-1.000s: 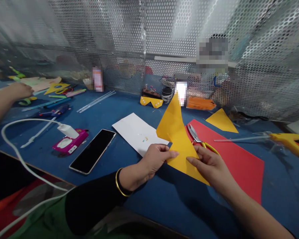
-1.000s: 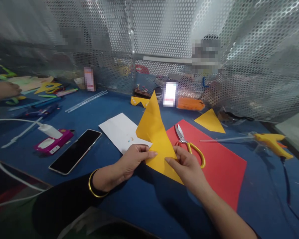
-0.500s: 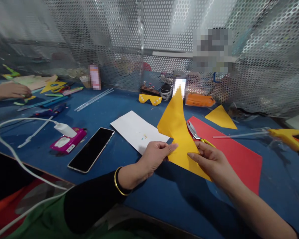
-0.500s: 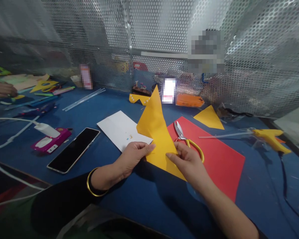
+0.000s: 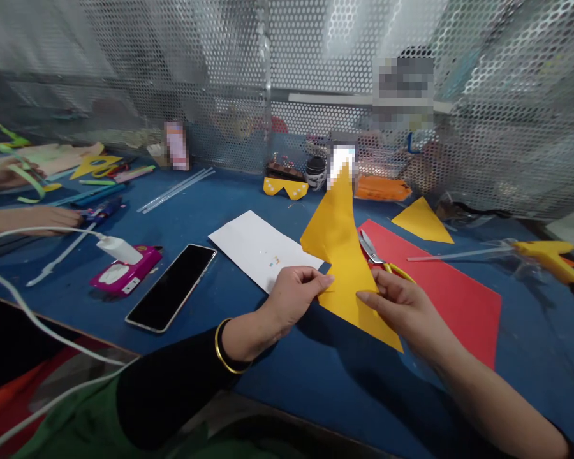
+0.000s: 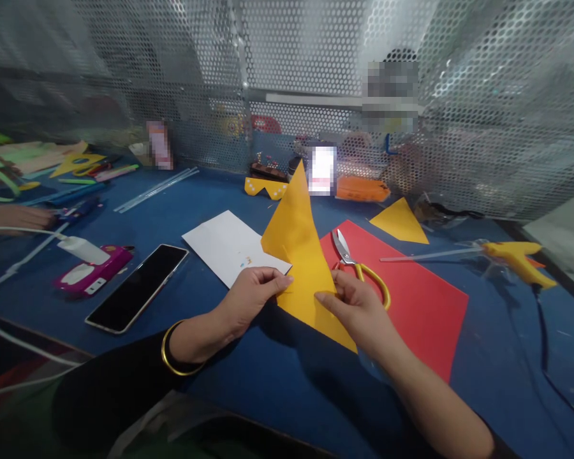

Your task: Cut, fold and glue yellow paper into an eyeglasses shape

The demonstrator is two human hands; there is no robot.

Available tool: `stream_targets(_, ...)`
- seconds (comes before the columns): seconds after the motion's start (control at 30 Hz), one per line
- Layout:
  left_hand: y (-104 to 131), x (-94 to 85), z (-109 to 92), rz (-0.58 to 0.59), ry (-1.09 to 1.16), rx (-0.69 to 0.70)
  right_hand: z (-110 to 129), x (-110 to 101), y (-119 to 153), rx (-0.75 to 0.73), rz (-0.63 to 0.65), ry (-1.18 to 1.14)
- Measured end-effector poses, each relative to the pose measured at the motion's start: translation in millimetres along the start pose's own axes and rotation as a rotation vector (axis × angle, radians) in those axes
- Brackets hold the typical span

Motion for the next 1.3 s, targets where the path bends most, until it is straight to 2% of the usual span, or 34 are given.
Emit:
stream_targets(0.1, 0.7, -0.6, -2.4, 0.007, -0.073, 0.025, 0.3, 1.7, 2.4, 0.067, 0.025, -0.062)
stream_targets(0.27, 1.0, -0.8, -4.5, 0.05, -0.227, 0.051, 1.3, -0.4, 2.9, 0.065, -0.038, -0.098)
stream_targets(0.5, -1.4, 1.0, 0.4, 0.114, 0.017, -0.004, 4.3, -4.4, 3.8, 0.052, -0.166, -0.12)
stream_targets(0.67, 0.6, 2.2, -1.9, 0.053, 0.071, -0.058, 6.9, 1.0, 4.6, 0.037, -0.165, -0.14)
stream_targets(0.77, 0.5, 1.9, -3.2, -0.002, 0.095, -0.094, 3.8, -2.0, 4.2, 0.005, -0.176, -0.008)
stream_targets(0.83, -0.4, 0.4, -3.8, -0.024, 0.107, -0.107, 6.6, -13.0, 4.3, -0.113, -0.289, 0.226)
stream_targets(0.87, -0.9, -0.5, -4.0, -0.026, 0.113, -0.111, 11.7, -19.6, 5.1, -0.226, -0.373, 0.389)
stream_targets(0.93, -1.6, -1.9, -3.9, -0.01, 0.121, -0.12, 27.3, -27.1, 9.4, -0.544, -0.501, 0.777)
stream_targets(0.97, -1.7, -2.4, -3.7, 0.003, 0.129, -0.123, 34.6, -26.3, 12.2, -0.725, -0.513, 0.971)
stream_targets(1.03, -1.7, -2.7, -2.4, 0.027, 0.152, -0.143, 42.4, -18.8, 17.0, -1.039, -0.407, 1.274)
stream_targets(1.1, -1.6, -2.5, 0.1, 0.039, 0.178, -0.177, 42.4, -10.3, 20.0, -1.222, -0.21, 1.391)
stream_targets(1.2, -1.8, -1.7, 2.9, 0.042, 0.191, -0.204, 37.6, 0.1, 21.3, -1.256, 0.019, 1.371)
stream_targets(1.3, -1.5, 0.3, 2.2, 0.079, 0.165, -0.205, 32.9, 9.1, 22.8, -1.213, 0.149, 1.307)
Point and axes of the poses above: each hand's wrist, its own y-axis away from the middle knuckle, its own x-axis out of the palm, z = x × y, the point moved 4 cm from there along -y, towards the middle knuckle, and after that the axes turned 5 degrees about -x, right-handed, at the moved point
